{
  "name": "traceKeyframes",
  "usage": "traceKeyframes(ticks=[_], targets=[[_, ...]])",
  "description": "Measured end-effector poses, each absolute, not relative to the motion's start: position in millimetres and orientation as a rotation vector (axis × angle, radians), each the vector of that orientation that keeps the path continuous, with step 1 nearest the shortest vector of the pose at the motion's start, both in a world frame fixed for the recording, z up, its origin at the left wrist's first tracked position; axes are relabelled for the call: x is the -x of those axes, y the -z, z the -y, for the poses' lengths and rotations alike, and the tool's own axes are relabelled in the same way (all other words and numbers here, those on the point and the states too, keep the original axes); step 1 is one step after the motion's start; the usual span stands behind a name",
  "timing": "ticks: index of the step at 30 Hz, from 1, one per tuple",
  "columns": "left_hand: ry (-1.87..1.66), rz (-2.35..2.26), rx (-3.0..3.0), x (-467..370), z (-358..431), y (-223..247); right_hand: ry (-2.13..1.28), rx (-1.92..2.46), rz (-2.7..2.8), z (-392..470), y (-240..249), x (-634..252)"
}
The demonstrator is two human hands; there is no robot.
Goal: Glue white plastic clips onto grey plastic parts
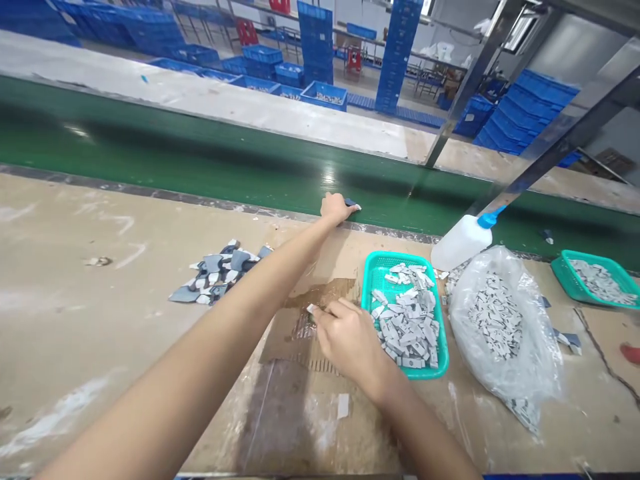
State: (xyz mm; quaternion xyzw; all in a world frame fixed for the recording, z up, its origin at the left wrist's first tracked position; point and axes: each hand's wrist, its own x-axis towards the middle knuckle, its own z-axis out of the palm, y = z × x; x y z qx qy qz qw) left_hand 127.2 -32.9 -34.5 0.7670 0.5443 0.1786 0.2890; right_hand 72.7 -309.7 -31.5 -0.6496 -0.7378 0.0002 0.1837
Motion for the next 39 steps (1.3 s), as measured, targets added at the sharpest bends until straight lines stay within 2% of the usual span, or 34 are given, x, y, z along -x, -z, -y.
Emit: traceKeyframes(ticks=[6, 15, 21, 25, 32, 39], targets=[[-0.663, -1.501, -1.834, -122, 26, 43, -0.023, 1.835, 2.096, 308, 33, -73], [-0.978, -1.043, -1.281, -97, 43, 23, -0.040, 1.862, 2.077, 308, 34, -73], [-0.902, -0.703, -0.779, -14, 88, -6, -0.108, 1.846, 2.045, 309, 36, -73], [-0.859, -0.561, -0.420, 49, 127, -4, -0.171, 1.814, 1.987, 310, 40, -75], [-0.732, -0.534, -0.790, 86, 165, 27, -0.134, 1.612, 1.813, 312, 37, -76], [-0.691, -0.593, -1.087, 77, 178, 38, 0.120, 1.430, 1.468, 319, 15, -77]])
